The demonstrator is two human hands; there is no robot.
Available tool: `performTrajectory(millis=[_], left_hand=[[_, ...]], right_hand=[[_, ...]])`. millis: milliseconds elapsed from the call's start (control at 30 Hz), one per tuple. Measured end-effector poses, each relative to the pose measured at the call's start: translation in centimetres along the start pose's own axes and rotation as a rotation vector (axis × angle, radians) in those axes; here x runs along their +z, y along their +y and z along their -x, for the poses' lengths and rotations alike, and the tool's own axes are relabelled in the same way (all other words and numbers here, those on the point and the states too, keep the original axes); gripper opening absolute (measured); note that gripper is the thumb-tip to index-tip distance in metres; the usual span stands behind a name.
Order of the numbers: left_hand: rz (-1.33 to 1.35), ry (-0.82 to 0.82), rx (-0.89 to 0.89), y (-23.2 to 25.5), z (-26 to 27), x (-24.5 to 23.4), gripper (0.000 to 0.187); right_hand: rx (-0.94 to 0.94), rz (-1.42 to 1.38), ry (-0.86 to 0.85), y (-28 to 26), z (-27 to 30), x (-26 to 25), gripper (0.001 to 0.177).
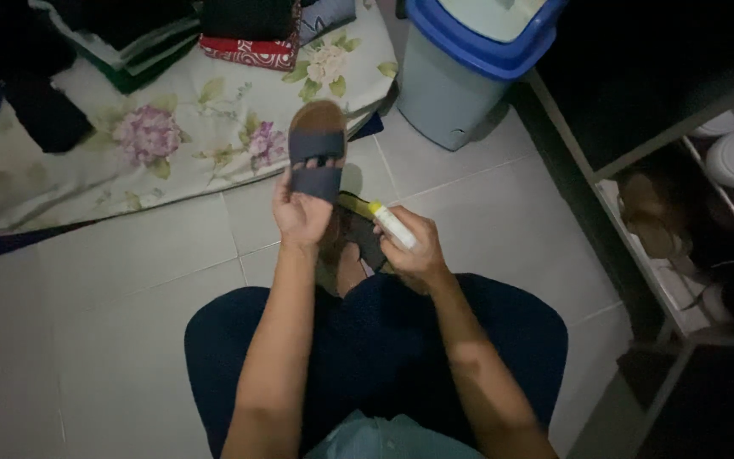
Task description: Cleaning and scrubbing the straps and soles of a pair of sandals with a cleaning solution and cloth.
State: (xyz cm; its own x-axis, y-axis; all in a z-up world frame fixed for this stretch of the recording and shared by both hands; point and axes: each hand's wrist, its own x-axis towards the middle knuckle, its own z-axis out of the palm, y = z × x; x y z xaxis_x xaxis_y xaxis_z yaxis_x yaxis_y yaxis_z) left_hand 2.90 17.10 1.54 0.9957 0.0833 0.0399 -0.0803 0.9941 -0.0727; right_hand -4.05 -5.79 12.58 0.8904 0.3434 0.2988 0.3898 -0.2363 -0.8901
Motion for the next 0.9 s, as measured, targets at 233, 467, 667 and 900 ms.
performTrajectory(millis=[233,467,667,900], left_hand=[[-0.081,-0.1,-0.053,-2.2,3.6,8.0,0.033],[-0.226,-0.185,-0.045,-2.2,5.7,9.3,0.039],[-0.205,-0.168,-0.034,-2.4,6.0,8.5,0.044],[-0.265,-0.101,-0.078,-3.1,6.3,7.0,0.046]], right_hand=[[-0.05,0.016,0.017,-4.7,0.7,1.6,0.026],[-0.077,0.201,0.061,-3.9,1.1,4.0,0.014],[0.007,0.066,0.133,-8.2,1.5,3.7,0.019],[-0.102,0.039,0.266,-7.3,-0.1,3.0,0.018]])
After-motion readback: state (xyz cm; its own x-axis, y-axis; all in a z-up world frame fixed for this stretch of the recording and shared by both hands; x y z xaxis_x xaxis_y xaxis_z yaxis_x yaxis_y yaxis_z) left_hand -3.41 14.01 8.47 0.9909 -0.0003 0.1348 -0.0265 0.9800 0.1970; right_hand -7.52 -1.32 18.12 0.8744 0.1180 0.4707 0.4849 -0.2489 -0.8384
